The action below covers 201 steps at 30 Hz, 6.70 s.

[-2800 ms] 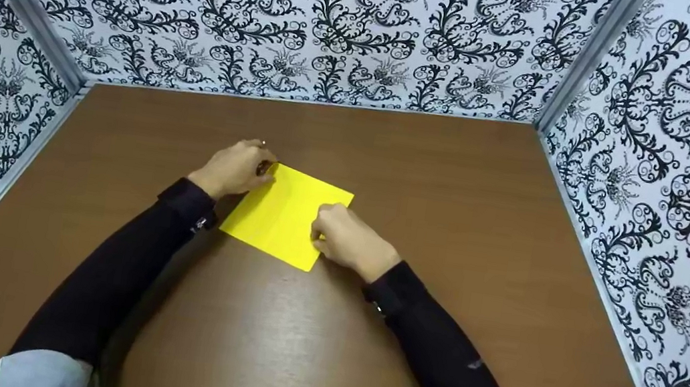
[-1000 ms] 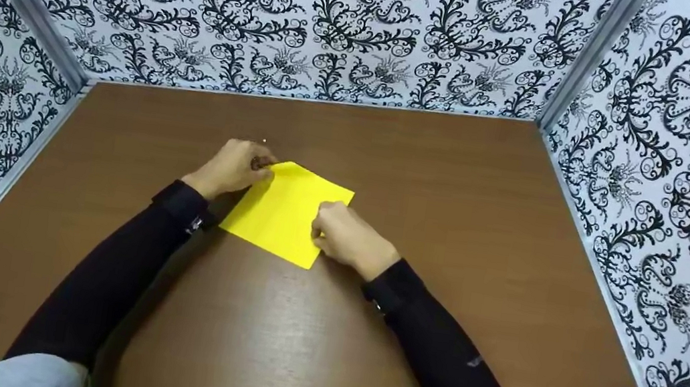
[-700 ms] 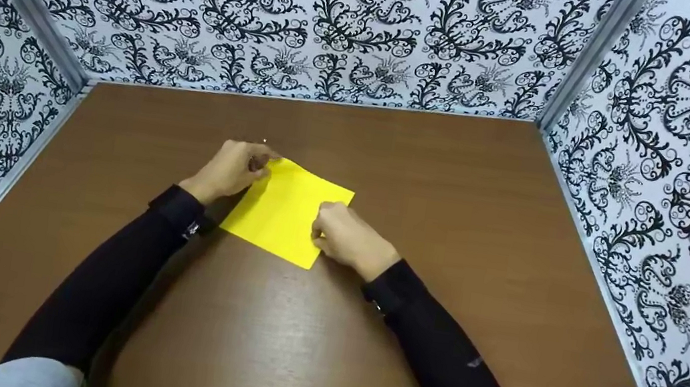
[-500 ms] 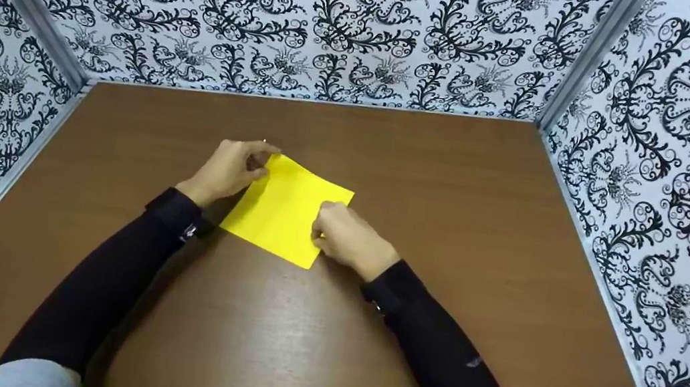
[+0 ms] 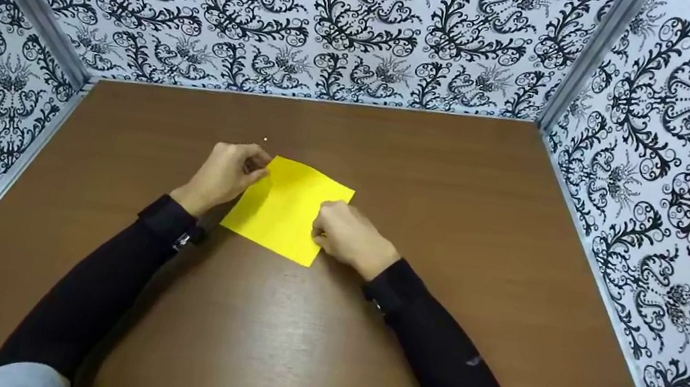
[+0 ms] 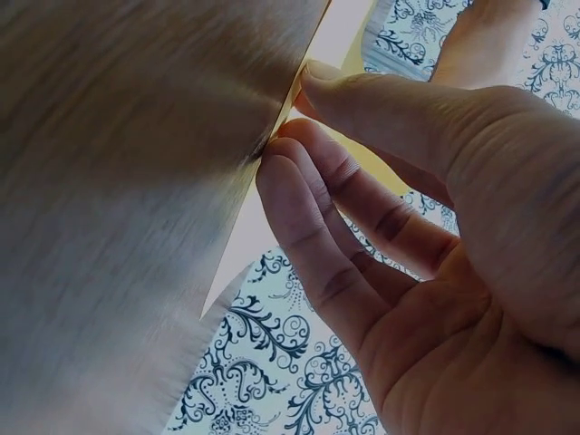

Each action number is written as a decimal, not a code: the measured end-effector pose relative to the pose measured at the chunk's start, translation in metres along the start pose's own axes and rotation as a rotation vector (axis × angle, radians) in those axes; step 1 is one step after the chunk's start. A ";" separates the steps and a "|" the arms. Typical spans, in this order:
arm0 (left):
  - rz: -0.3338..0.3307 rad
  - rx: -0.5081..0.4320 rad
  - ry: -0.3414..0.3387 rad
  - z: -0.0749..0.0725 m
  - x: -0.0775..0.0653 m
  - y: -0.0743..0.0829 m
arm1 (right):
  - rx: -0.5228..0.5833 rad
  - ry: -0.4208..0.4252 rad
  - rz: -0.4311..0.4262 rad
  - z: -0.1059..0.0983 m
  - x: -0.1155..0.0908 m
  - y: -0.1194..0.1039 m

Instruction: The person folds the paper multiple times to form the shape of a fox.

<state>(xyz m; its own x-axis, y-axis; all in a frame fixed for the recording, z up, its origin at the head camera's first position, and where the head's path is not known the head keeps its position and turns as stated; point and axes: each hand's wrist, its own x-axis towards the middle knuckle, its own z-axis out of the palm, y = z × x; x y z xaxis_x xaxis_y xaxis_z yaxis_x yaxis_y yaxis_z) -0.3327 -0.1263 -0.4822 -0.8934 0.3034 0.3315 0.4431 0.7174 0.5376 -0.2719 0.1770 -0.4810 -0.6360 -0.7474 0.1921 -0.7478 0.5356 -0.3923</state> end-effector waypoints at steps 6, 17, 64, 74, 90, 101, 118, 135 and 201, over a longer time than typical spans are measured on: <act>0.064 -0.003 0.018 -0.003 -0.005 0.007 | -0.010 0.017 0.011 -0.001 0.002 0.002; 0.118 0.022 0.001 0.000 -0.016 0.019 | -0.047 -0.006 0.014 -0.003 0.004 0.001; 0.172 0.038 -0.175 0.021 -0.054 0.050 | -0.023 -0.036 0.044 -0.003 -0.001 -0.005; 0.172 0.065 -0.207 0.024 -0.060 0.060 | -0.078 -0.035 0.094 0.000 -0.005 -0.013; 0.249 0.137 -0.235 0.030 -0.070 0.070 | -0.128 -0.048 0.190 0.001 -0.004 -0.018; 0.252 0.181 -0.264 0.032 -0.069 0.071 | -0.116 -0.053 0.185 -0.004 -0.002 -0.020; 0.282 0.214 -0.271 0.033 -0.070 0.074 | -0.057 -0.062 0.199 -0.014 -0.004 -0.012; 0.377 0.300 -0.251 0.031 -0.073 0.077 | -0.020 -0.022 0.089 -0.003 -0.002 -0.007; 0.452 0.250 -0.291 0.033 -0.071 0.069 | 0.002 -0.058 0.057 -0.005 0.000 -0.003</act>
<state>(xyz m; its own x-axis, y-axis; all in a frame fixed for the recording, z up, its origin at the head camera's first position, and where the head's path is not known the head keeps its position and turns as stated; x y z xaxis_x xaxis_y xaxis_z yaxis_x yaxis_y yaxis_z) -0.2410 -0.0780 -0.4940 -0.6199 0.7472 0.2397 0.7846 0.5927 0.1817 -0.2703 0.1770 -0.4752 -0.6651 -0.7375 0.1169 -0.7105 0.5768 -0.4031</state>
